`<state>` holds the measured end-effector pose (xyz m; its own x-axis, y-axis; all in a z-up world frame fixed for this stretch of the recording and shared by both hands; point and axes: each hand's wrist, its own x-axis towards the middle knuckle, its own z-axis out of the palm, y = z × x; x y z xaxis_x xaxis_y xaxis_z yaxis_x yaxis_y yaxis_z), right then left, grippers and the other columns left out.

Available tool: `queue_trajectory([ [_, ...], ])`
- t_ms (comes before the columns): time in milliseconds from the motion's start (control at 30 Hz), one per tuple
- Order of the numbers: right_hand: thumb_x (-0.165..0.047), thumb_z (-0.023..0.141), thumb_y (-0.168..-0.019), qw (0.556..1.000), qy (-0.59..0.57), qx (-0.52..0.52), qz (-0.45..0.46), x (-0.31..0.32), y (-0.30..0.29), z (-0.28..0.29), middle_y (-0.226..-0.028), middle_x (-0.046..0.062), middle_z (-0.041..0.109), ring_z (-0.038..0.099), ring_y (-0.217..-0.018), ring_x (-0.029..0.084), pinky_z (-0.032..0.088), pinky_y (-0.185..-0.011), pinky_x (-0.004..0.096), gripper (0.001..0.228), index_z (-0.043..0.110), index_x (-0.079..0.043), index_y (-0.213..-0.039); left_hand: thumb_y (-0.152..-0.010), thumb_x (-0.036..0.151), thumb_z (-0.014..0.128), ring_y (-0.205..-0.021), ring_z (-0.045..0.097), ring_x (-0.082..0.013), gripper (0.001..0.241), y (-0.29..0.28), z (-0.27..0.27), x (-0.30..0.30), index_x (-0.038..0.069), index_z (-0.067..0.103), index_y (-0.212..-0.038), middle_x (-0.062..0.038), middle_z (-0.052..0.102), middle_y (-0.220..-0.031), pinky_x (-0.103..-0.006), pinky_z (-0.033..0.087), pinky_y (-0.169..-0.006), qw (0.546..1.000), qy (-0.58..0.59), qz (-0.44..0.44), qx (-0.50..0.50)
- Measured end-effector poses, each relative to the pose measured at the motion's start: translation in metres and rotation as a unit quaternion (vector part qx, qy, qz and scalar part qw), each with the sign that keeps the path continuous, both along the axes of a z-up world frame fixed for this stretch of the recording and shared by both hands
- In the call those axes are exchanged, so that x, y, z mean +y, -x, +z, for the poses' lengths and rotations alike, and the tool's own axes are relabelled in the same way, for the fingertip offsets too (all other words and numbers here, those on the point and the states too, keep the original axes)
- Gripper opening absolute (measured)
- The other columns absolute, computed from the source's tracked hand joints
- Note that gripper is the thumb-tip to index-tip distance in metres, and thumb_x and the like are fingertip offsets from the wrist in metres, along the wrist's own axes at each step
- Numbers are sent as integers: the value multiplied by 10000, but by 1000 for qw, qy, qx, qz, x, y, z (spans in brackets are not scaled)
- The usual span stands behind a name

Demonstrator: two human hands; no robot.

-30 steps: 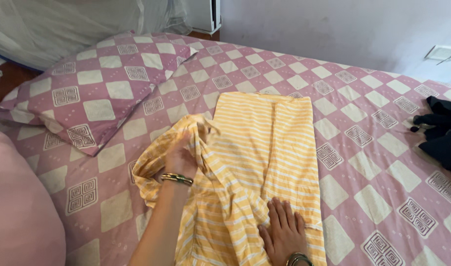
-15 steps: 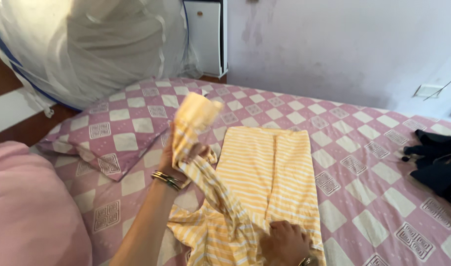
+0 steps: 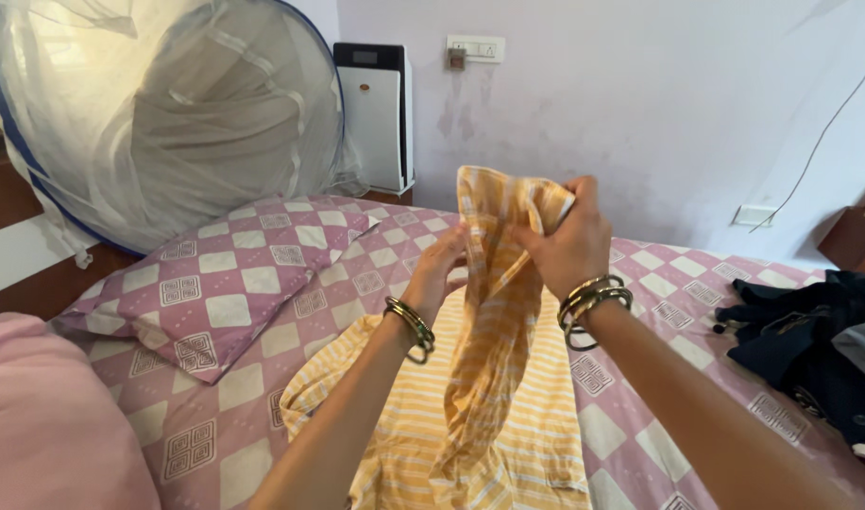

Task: The person lays a yellow and white striped shirt on a bed, buttons it, and folds it neatly. The shirt is handled by hand throughout the process.

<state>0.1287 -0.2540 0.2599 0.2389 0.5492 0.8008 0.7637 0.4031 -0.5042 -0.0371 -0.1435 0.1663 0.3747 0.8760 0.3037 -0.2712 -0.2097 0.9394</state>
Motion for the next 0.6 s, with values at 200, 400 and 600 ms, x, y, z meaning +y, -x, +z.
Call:
queue_trajectory([
  [200, -295, 856, -766, 941, 166, 119, 269, -6, -11, 37, -1119, 84, 638, 713, -792, 162, 610, -589, 353, 704, 519, -57, -1336, -1014, 283, 673, -780, 655, -128, 220, -3, 57, -7, 68, 687, -1056, 6, 706, -888, -329, 524, -696, 978, 7, -28, -206],
  [400, -263, 859, -823, 928, 196, -22, 316, -18, -18, 36, -1193, 118, 686, 720, -969, 131, 624, -772, 256, 650, 560, -27, -1350, -982, 241, 689, -597, 601, -126, 165, 10, 84, 10, 77, 694, -993, 1, 625, -715, -298, 477, -528, 984, 18, -20, -175],
  [600, -107, 678, -887, 922, 186, 232, 247, -10, -7, 35, -880, 122, 717, 686, -669, 245, 598, -559, 390, 279, 677, 64, -1107, -961, 266, 720, -764, 585, -76, 226, -9, 92, -7, 62, 706, -1058, 21, 672, -868, -263, 487, -676, 991, -76, 75, -87],
])
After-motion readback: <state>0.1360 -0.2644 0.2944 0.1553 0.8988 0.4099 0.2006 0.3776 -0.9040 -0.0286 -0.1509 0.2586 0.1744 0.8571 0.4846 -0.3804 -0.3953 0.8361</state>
